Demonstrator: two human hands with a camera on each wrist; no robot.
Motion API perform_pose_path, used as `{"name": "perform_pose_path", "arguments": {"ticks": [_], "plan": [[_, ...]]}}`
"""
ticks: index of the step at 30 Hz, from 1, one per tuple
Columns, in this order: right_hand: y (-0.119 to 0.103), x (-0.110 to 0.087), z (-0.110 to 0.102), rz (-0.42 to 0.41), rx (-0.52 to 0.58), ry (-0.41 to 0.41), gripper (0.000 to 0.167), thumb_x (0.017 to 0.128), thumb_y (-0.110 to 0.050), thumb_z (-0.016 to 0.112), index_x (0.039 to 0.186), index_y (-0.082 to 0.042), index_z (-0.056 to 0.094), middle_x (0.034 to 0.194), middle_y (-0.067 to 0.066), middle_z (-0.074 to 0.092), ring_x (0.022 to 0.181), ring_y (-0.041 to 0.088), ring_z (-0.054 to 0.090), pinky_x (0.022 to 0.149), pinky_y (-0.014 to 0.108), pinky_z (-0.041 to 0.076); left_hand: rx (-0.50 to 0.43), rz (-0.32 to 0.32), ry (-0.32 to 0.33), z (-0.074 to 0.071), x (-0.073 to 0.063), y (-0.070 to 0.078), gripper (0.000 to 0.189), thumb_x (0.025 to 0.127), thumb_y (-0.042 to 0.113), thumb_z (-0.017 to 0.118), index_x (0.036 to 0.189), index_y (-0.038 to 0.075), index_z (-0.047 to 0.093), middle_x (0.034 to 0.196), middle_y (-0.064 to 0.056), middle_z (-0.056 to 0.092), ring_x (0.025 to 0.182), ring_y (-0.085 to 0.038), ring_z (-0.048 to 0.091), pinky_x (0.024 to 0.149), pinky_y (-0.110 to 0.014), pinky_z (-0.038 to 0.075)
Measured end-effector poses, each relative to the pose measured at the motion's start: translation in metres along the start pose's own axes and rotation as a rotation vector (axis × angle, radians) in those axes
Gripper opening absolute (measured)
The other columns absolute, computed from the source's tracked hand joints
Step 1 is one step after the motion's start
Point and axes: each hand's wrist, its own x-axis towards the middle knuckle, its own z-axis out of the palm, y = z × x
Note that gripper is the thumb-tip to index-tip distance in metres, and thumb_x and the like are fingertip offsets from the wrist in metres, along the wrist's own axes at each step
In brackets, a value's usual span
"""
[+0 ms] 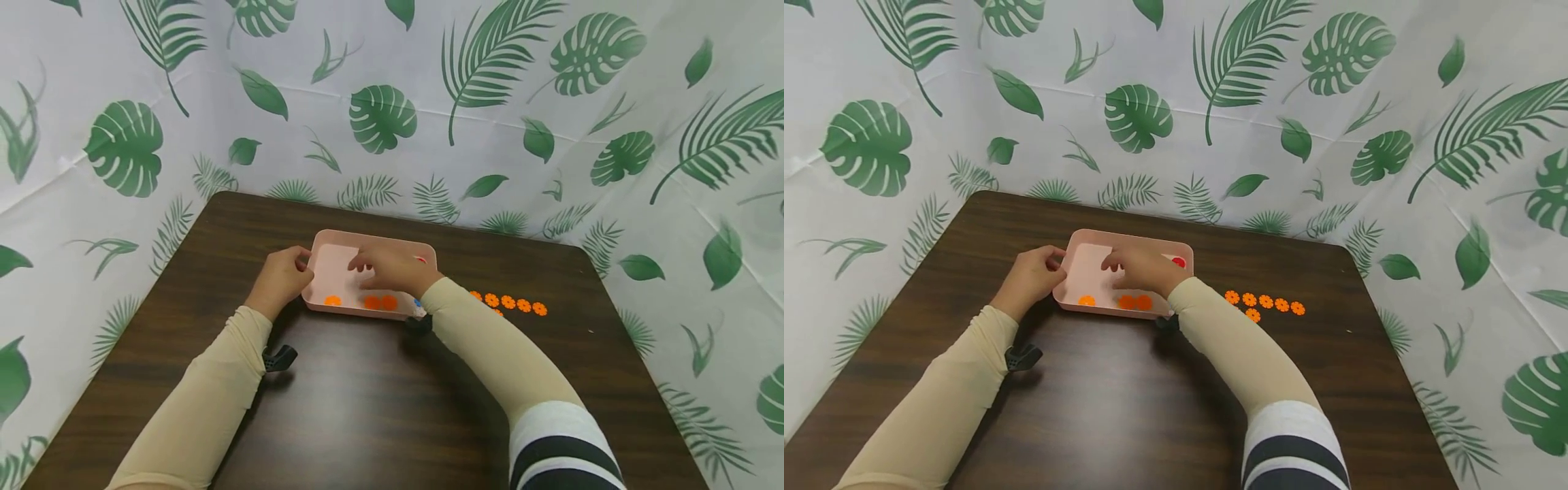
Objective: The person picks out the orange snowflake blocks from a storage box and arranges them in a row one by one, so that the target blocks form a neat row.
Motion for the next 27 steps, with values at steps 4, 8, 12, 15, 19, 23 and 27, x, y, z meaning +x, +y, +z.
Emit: {"name": "perform_pose_path", "arguments": {"ticks": [4, 8, 12, 15, 19, 23, 27], "plan": [[-0.014, 0.020, 0.018, 0.021, 0.069, -0.107, 0.039, 0.089, -0.022, 0.082, 0.127, -0.020, 0.074, 0.115, -0.006, 0.068, 0.101, 0.011, 0.061, 0.092, 0.025, 0.053, -0.005, 0.000, -0.011, 0.004, 0.000, -0.002, 0.044, 0.088, 0.013, 0.062, 0.132, 0.003, 0.064, 0.096, -0.015, 0.068, 0.075, -0.029, 0.061, 0.062, -0.035, 0.053], [-0.022, 0.031, 0.028, 0.008, 0.088, -0.192, 0.037, 0.090, -0.015, 0.080, 0.126, -0.025, 0.076, 0.109, -0.007, 0.064, 0.093, 0.011, 0.060, 0.089, 0.026, 0.053, -0.015, -0.009, -0.017, 0.006, -0.002, -0.002, 0.045, 0.088, 0.013, 0.062, 0.132, 0.002, 0.063, 0.095, -0.015, 0.067, 0.072, -0.027, 0.061, 0.059, -0.034, 0.053], [-0.026, 0.033, 0.030, -0.028, 0.090, -0.226, 0.035, 0.093, -0.013, 0.076, 0.125, -0.026, 0.077, 0.107, -0.007, 0.062, 0.089, 0.013, 0.059, 0.085, 0.028, 0.050, -0.019, 0.005, -0.008, 0.007, -0.002, -0.003, 0.044, 0.089, 0.012, 0.061, 0.132, 0.002, 0.063, 0.095, -0.015, 0.068, 0.070, -0.026, 0.061, 0.057, -0.033, 0.053], [-0.026, 0.035, 0.030, -0.053, 0.046, -0.212, 0.030, 0.095, -0.015, 0.075, 0.122, -0.026, 0.078, 0.105, -0.007, 0.063, 0.090, 0.013, 0.057, 0.085, 0.029, 0.048, -0.015, 0.023, 0.006, 0.006, 0.000, -0.003, 0.043, 0.089, 0.011, 0.061, 0.131, 0.002, 0.064, 0.095, -0.015, 0.068, 0.070, -0.026, 0.061, 0.058, -0.033, 0.053], [-0.024, 0.037, 0.031, -0.098, -0.046, -0.170, 0.021, 0.094, -0.018, 0.075, 0.115, -0.022, 0.079, 0.104, -0.005, 0.065, 0.094, 0.013, 0.059, 0.091, 0.033, 0.048, -0.007, 0.023, 0.012, 0.004, 0.001, -0.002, 0.043, 0.089, 0.012, 0.062, 0.131, 0.002, 0.064, 0.094, -0.015, 0.068, 0.070, -0.026, 0.061, 0.058, -0.033, 0.053], [-0.024, 0.038, 0.033, -0.122, -0.092, -0.145, 0.017, 0.093, -0.019, 0.077, 0.109, -0.019, 0.077, 0.103, -0.006, 0.066, 0.098, 0.013, 0.060, 0.092, 0.037, 0.046, -0.002, 0.013, 0.007, 0.001, 0.000, -0.001, 0.044, 0.089, 0.012, 0.063, 0.132, 0.002, 0.063, 0.095, -0.015, 0.068, 0.070, -0.027, 0.061, 0.057, -0.033, 0.054], [-0.026, 0.037, 0.032, -0.128, -0.068, -0.150, 0.028, 0.093, -0.018, 0.077, 0.120, -0.023, 0.076, 0.101, -0.006, 0.062, 0.093, 0.012, 0.058, 0.086, 0.036, 0.045, 0.001, 0.010, 0.004, -0.001, 0.000, 0.000, 0.044, 0.090, 0.013, 0.062, 0.132, 0.001, 0.063, 0.097, -0.016, 0.069, 0.073, -0.027, 0.062, 0.060, -0.033, 0.055]]}}
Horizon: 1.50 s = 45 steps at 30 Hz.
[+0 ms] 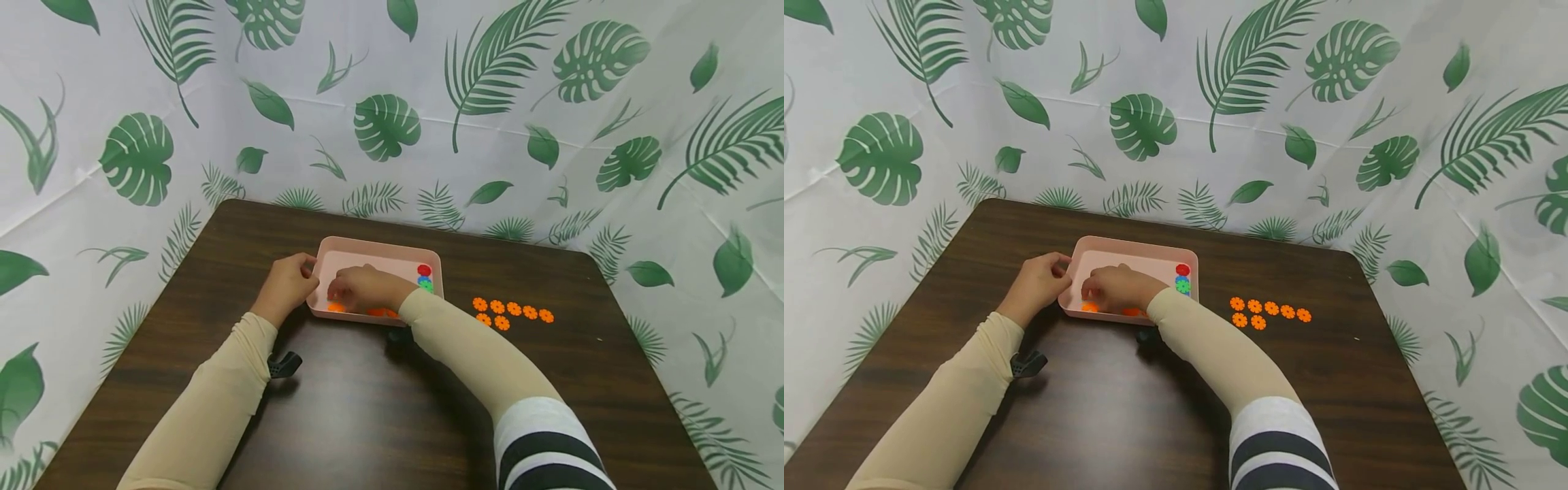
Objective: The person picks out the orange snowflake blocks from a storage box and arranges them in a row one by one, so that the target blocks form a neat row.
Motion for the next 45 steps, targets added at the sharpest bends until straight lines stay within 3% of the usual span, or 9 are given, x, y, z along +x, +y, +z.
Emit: {"name": "perform_pose_path", "arguments": {"ticks": [3, 7, 15, 20, 26, 33, 45], "plan": [[-0.002, -0.001, -0.001, -0.022, 0.022, -0.009, 0.035, 0.094, -0.017, 0.075, 0.127, -0.027, 0.075, 0.100, -0.006, 0.061, 0.091, 0.011, 0.056, 0.080, 0.036, 0.042, 0.003, 0.007, 0.005, 0.001, 0.000, 0.000, 0.044, 0.090, 0.013, 0.062, 0.132, 0.001, 0.064, 0.097, -0.016, 0.069, 0.074, -0.027, 0.062, 0.061, -0.033, 0.055], [-0.004, 0.000, -0.001, -0.054, -0.004, -0.004, 0.030, 0.097, -0.015, 0.070, 0.123, -0.028, 0.078, 0.102, -0.006, 0.063, 0.094, 0.012, 0.056, 0.078, 0.036, 0.040, -0.003, 0.014, 0.010, 0.001, 0.000, 0.001, 0.043, 0.089, 0.012, 0.062, 0.131, 0.002, 0.064, 0.096, -0.016, 0.069, 0.074, -0.027, 0.062, 0.060, -0.034, 0.054], [-0.004, 0.005, 0.001, -0.005, -0.140, -0.044, 0.030, 0.093, -0.019, 0.077, 0.123, -0.019, 0.073, 0.112, -0.002, 0.067, 0.104, 0.016, 0.059, 0.097, 0.039, 0.049, -0.008, 0.015, 0.008, 0.000, 0.001, 0.003, 0.043, 0.090, 0.013, 0.062, 0.131, 0.002, 0.064, 0.096, -0.015, 0.069, 0.074, -0.027, 0.062, 0.059, -0.034, 0.055], [-0.005, 0.001, 0.000, 0.036, -0.212, -0.049, 0.039, 0.089, -0.024, 0.081, 0.126, -0.018, 0.070, 0.112, -0.002, 0.066, 0.104, 0.016, 0.059, 0.101, 0.039, 0.048, -0.005, 0.015, 0.006, 0.001, 0.001, 0.002, 0.043, 0.090, 0.013, 0.063, 0.131, 0.002, 0.064, 0.097, -0.015, 0.069, 0.075, -0.028, 0.063, 0.062, -0.035, 0.056], [-0.007, -0.003, 0.001, 0.020, -0.239, -0.017, 0.039, 0.087, -0.022, 0.084, 0.123, -0.016, 0.070, 0.108, -0.001, 0.065, 0.100, 0.016, 0.059, 0.101, 0.037, 0.050, -0.004, 0.008, 0.003, 0.002, 0.001, 0.000, 0.043, 0.090, 0.014, 0.063, 0.132, 0.002, 0.064, 0.097, -0.016, 0.069, 0.077, -0.029, 0.063, 0.065, -0.037, 0.057], [-0.004, -0.005, 0.000, 0.031, -0.233, 0.029, 0.027, 0.090, -0.023, 0.079, 0.114, -0.014, 0.071, 0.100, 0.001, 0.059, 0.087, 0.018, 0.059, 0.089, 0.028, 0.053, -0.004, 0.023, 0.007, 0.001, 0.001, 0.000, 0.043, 0.090, 0.012, 0.062, 0.131, 0.001, 0.064, 0.096, -0.015, 0.070, 0.077, -0.028, 0.063, 0.065, -0.036, 0.054], [0.004, -0.007, -0.005, 0.062, -0.123, 0.007, 0.027, 0.088, -0.020, 0.079, 0.113, -0.012, 0.075, 0.100, 0.001, 0.061, 0.091, 0.017, 0.057, 0.089, 0.026, 0.050, 0.006, 0.020, 0.006, 0.000, 0.001, -0.001, 0.043, 0.090, 0.012, 0.062, 0.131, 0.001, 0.064, 0.097, -0.016, 0.070, 0.078, -0.028, 0.063, 0.066, -0.037, 0.054]]}}
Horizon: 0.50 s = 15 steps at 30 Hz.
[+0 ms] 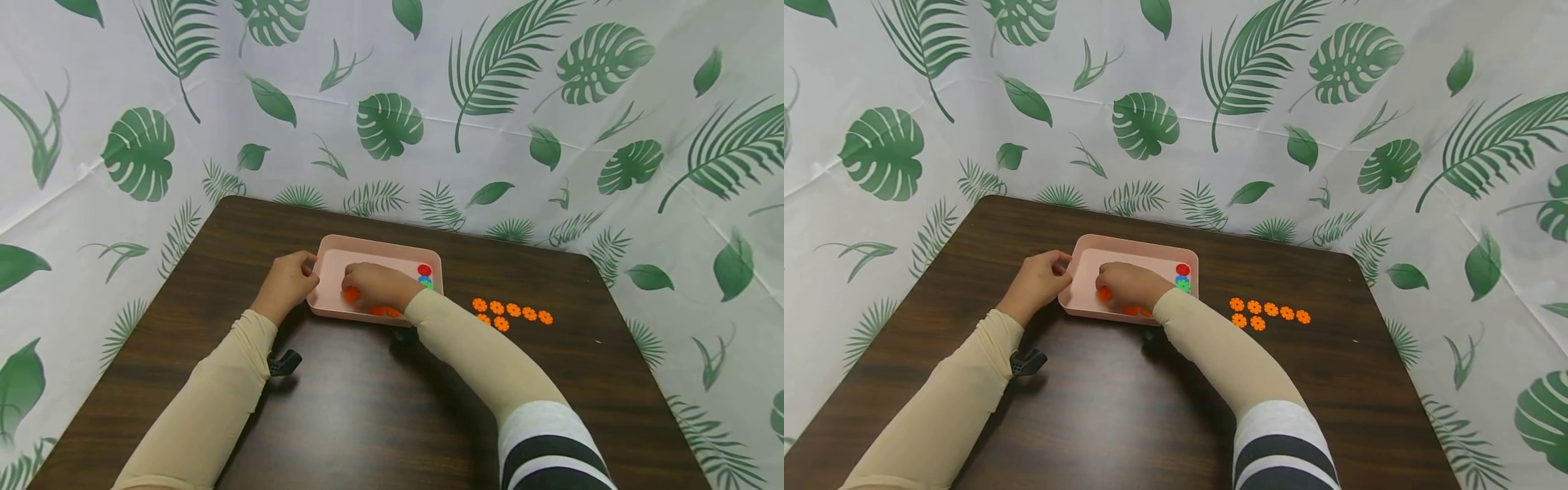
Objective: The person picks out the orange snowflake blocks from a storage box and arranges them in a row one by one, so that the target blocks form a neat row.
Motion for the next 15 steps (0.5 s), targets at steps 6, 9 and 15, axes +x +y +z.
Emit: {"name": "perform_pose_path", "arguments": {"ticks": [6, 9, 15], "plan": [[0.004, -0.003, 0.002, 0.037, 0.056, 0.019, 0.032, 0.087, -0.020, 0.080, 0.116, -0.012, 0.075, 0.104, 0.001, 0.064, 0.094, 0.017, 0.058, 0.094, 0.027, 0.051, 0.004, -0.016, 0.001, 0.001, 0.000, 0.000, 0.042, 0.091, 0.012, 0.061, 0.132, 0.002, 0.064, 0.098, -0.015, 0.070, 0.079, -0.029, 0.063, 0.067, -0.037, 0.054], [0.009, -0.010, 0.003, 0.073, 0.138, 0.064, 0.035, 0.086, -0.021, 0.081, 0.119, -0.011, 0.075, 0.107, -0.001, 0.065, 0.095, 0.015, 0.059, 0.095, 0.026, 0.051, 0.004, -0.020, 0.000, 0.001, -0.001, 0.000, 0.043, 0.090, 0.012, 0.061, 0.132, 0.003, 0.064, 0.097, -0.015, 0.069, 0.079, -0.028, 0.063, 0.066, -0.037, 0.053], [0.030, -0.042, -0.001, 0.083, 0.301, 0.225, 0.030, 0.089, -0.015, 0.079, 0.118, -0.010, 0.075, 0.109, -0.002, 0.068, 0.098, 0.015, 0.062, 0.093, 0.028, 0.053, -0.006, 0.002, 0.013, -0.001, -0.001, 0.000, 0.043, 0.091, 0.011, 0.061, 0.132, 0.001, 0.064, 0.097, -0.015, 0.070, 0.078, -0.028, 0.063, 0.066, -0.037, 0.052]]}}
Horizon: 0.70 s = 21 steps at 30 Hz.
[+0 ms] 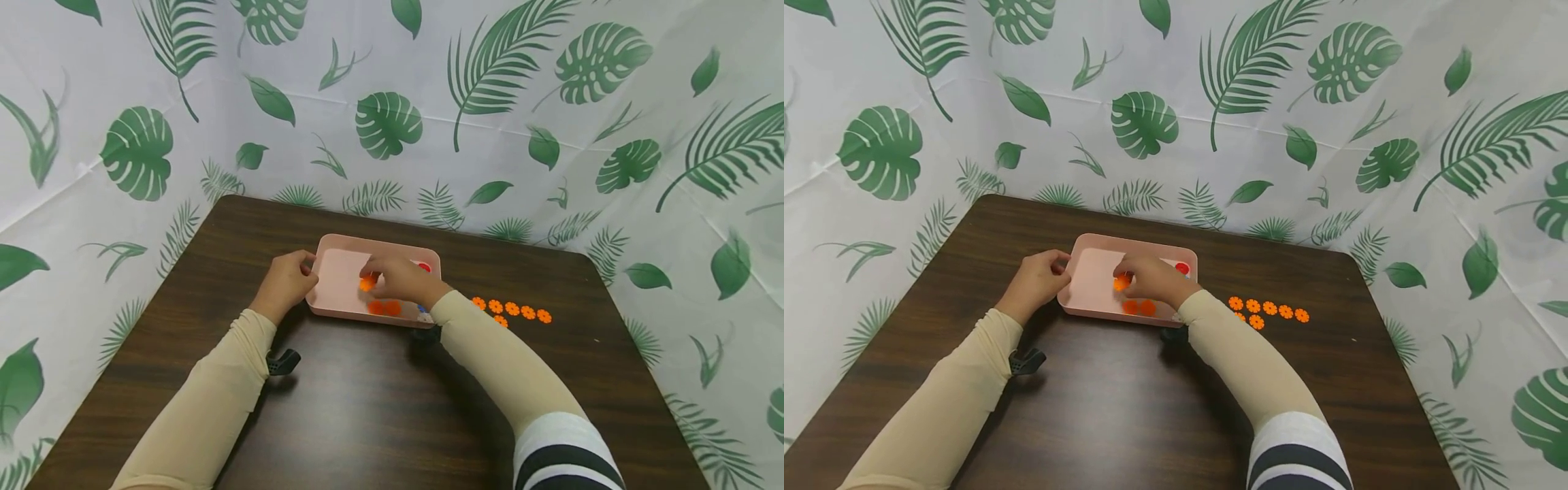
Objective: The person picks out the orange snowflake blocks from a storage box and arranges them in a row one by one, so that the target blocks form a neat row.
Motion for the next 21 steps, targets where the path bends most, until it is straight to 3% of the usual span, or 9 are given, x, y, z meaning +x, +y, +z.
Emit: {"name": "perform_pose_path", "arguments": {"ticks": [4, 9, 17, 21], "plan": [[0.024, -0.036, -0.016, 0.071, 0.130, 0.135, 0.031, 0.088, -0.014, 0.081, 0.118, -0.008, 0.075, 0.106, 0.000, 0.071, 0.097, 0.020, 0.065, 0.089, 0.034, 0.055, -0.005, -0.005, -0.003, 0.000, 0.000, 0.001, 0.043, 0.091, 0.012, 0.061, 0.133, 0.001, 0.064, 0.098, -0.016, 0.070, 0.079, -0.028, 0.063, 0.066, -0.037, 0.053], [0.055, -0.097, -0.033, 0.274, 0.232, 0.288, 0.033, 0.087, -0.020, 0.083, 0.118, -0.013, 0.076, 0.106, 0.000, 0.071, 0.095, 0.024, 0.063, 0.084, 0.040, 0.056, -0.011, -0.028, -0.024, 0.001, -0.002, 0.001, 0.044, 0.092, 0.014, 0.061, 0.135, 0.003, 0.063, 0.101, -0.016, 0.069, 0.082, -0.030, 0.063, 0.068, -0.038, 0.054], [0.100, -0.203, -0.036, 0.472, 0.265, 0.434, 0.033, 0.089, -0.025, 0.083, 0.119, -0.015, 0.075, 0.117, 0.004, 0.071, 0.100, 0.024, 0.065, 0.085, 0.039, 0.057, -0.002, -0.016, -0.021, 0.001, -0.003, 0.001, 0.044, 0.093, 0.014, 0.061, 0.135, 0.002, 0.063, 0.102, -0.019, 0.069, 0.082, -0.031, 0.062, 0.069, -0.040, 0.056], [0.121, -0.247, -0.025, 0.573, 0.201, 0.467, 0.035, 0.089, -0.025, 0.083, 0.120, -0.012, 0.074, 0.119, 0.010, 0.071, 0.103, 0.028, 0.066, 0.088, 0.048, 0.056, 0.001, 0.001, -0.014, 0.001, -0.003, 0.004, 0.043, 0.093, 0.014, 0.061, 0.134, 0.001, 0.063, 0.102, -0.020, 0.070, 0.082, -0.032, 0.063, 0.070, -0.042, 0.056]]}}
